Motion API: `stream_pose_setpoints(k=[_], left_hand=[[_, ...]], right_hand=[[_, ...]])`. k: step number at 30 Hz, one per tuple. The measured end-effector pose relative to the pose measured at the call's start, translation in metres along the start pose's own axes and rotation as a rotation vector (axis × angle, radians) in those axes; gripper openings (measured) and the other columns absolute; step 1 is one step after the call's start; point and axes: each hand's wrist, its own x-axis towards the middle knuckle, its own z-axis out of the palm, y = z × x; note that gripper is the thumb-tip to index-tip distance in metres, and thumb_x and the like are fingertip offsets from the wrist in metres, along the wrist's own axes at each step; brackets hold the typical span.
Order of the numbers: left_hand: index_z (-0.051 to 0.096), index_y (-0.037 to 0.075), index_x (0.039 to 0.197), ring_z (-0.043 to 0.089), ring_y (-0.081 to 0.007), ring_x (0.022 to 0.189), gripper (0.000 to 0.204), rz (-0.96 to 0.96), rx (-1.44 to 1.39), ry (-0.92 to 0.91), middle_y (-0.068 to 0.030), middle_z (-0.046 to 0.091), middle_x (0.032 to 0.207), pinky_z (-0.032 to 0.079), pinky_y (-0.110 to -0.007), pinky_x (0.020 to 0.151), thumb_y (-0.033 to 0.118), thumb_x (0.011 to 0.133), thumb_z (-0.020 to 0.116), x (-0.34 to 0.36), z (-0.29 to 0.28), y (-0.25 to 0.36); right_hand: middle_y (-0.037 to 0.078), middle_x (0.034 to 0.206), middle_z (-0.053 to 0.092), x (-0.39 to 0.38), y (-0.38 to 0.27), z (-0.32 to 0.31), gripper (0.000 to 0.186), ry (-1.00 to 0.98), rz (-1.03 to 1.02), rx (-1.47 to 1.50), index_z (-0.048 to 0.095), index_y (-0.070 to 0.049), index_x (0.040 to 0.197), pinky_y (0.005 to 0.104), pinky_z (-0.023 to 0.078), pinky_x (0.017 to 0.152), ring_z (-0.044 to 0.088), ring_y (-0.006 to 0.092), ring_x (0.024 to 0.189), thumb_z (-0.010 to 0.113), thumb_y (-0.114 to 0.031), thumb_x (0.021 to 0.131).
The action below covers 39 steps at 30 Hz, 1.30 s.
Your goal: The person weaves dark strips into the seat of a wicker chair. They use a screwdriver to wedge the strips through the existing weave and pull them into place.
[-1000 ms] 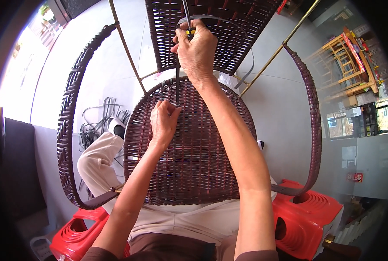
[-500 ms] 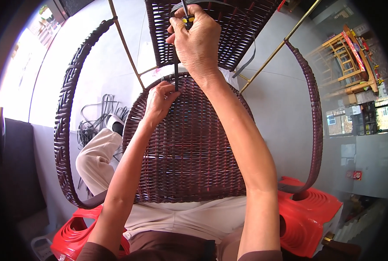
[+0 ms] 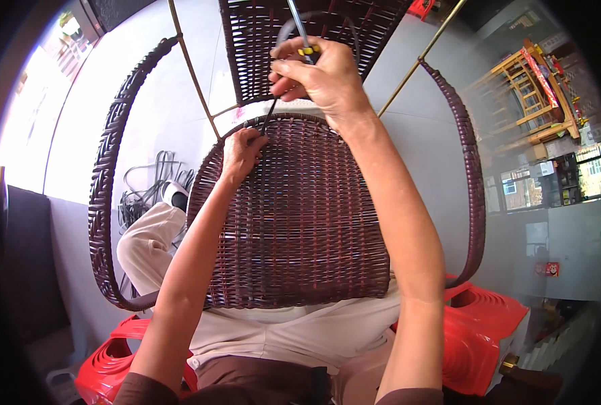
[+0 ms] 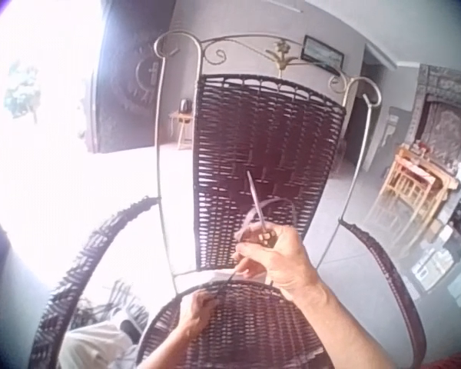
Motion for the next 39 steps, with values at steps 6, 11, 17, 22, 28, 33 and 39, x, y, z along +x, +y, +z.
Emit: stream_pose_setpoints(k=[6,11,17,22,28,33,39], left_hand=[[0.064,0.000,0.093,0.059,-0.0123,0.053,0.021,0.030,-0.058,-0.039,-0.0082,0.063,0.076,0.049,-0.026,0.054,0.018,0.081,0.063,0.003,-0.004,-0.004],[0.065,0.001,0.091,0.056,-0.0103,0.050,0.019,0.029,-0.122,-0.081,-0.0072,0.064,0.071,0.047,-0.025,0.052,0.016,0.081,0.064,0.004,-0.003,-0.009],[0.065,0.000,0.094,0.054,-0.0069,0.055,0.018,0.038,-0.240,-0.148,-0.0038,0.062,0.068,0.046,-0.021,0.051,0.012,0.081,0.065,-0.004,-0.012,-0.001],[0.068,0.004,0.083,0.055,-0.0199,0.062,0.010,0.361,-0.009,-0.095,-0.0073,0.057,0.072,0.044,-0.032,0.059,0.010,0.076,0.066,-0.034,-0.016,0.017],[0.066,0.005,0.079,0.056,-0.0211,0.078,0.007,0.659,0.211,-0.157,-0.0057,0.061,0.083,0.047,-0.035,0.075,0.004,0.073,0.065,-0.104,-0.019,0.035],[0.065,0.004,0.086,0.063,-0.0195,0.085,0.016,0.728,0.157,-0.193,-0.0064,0.064,0.087,0.042,-0.043,0.094,0.001,0.070,0.065,-0.169,-0.018,0.064],[0.062,0.003,0.092,0.063,-0.0214,0.080,0.018,0.611,-0.070,-0.135,-0.0085,0.064,0.085,0.048,-0.040,0.088,0.007,0.074,0.066,-0.218,-0.017,0.076]], right_hand=[[0.011,0.077,0.065,-0.033,-0.028,-0.027,0.015,0.060,0.025,-0.091,0.059,-0.002,0.090,0.0207,0.049,0.046,0.064,0.0139,0.062,0.065,-0.014,0.081],[0.008,0.079,0.066,-0.073,-0.032,-0.011,0.008,0.098,-0.029,0.018,0.062,-0.004,0.083,0.0174,0.040,0.039,0.060,0.0098,0.054,0.064,-0.012,0.082],[0.007,0.069,0.064,-0.146,-0.020,0.032,0.005,0.207,0.038,0.035,0.061,-0.001,0.084,0.0173,0.034,0.035,0.050,0.0055,0.042,0.064,-0.004,0.080],[0.010,0.068,0.064,-0.194,0.001,0.054,0.005,0.418,0.230,0.137,0.060,0.001,0.084,0.0163,0.031,0.033,0.044,0.0023,0.038,0.063,-0.001,0.080],[0.015,0.075,0.065,-0.213,-0.013,0.051,0.006,0.600,0.051,0.216,0.058,0.001,0.085,0.0160,0.028,0.034,0.040,0.0025,0.038,0.059,0.004,0.080],[0.019,0.077,0.064,-0.227,-0.011,0.047,0.005,0.647,-0.017,0.313,0.055,-0.001,0.085,0.0164,0.028,0.035,0.036,0.0041,0.036,0.056,0.002,0.082],[0.016,0.073,0.058,-0.231,-0.029,0.046,0.003,0.649,-0.060,0.393,0.052,-0.001,0.083,0.0172,0.024,0.035,0.032,0.0051,0.034,0.053,-0.003,0.085]])
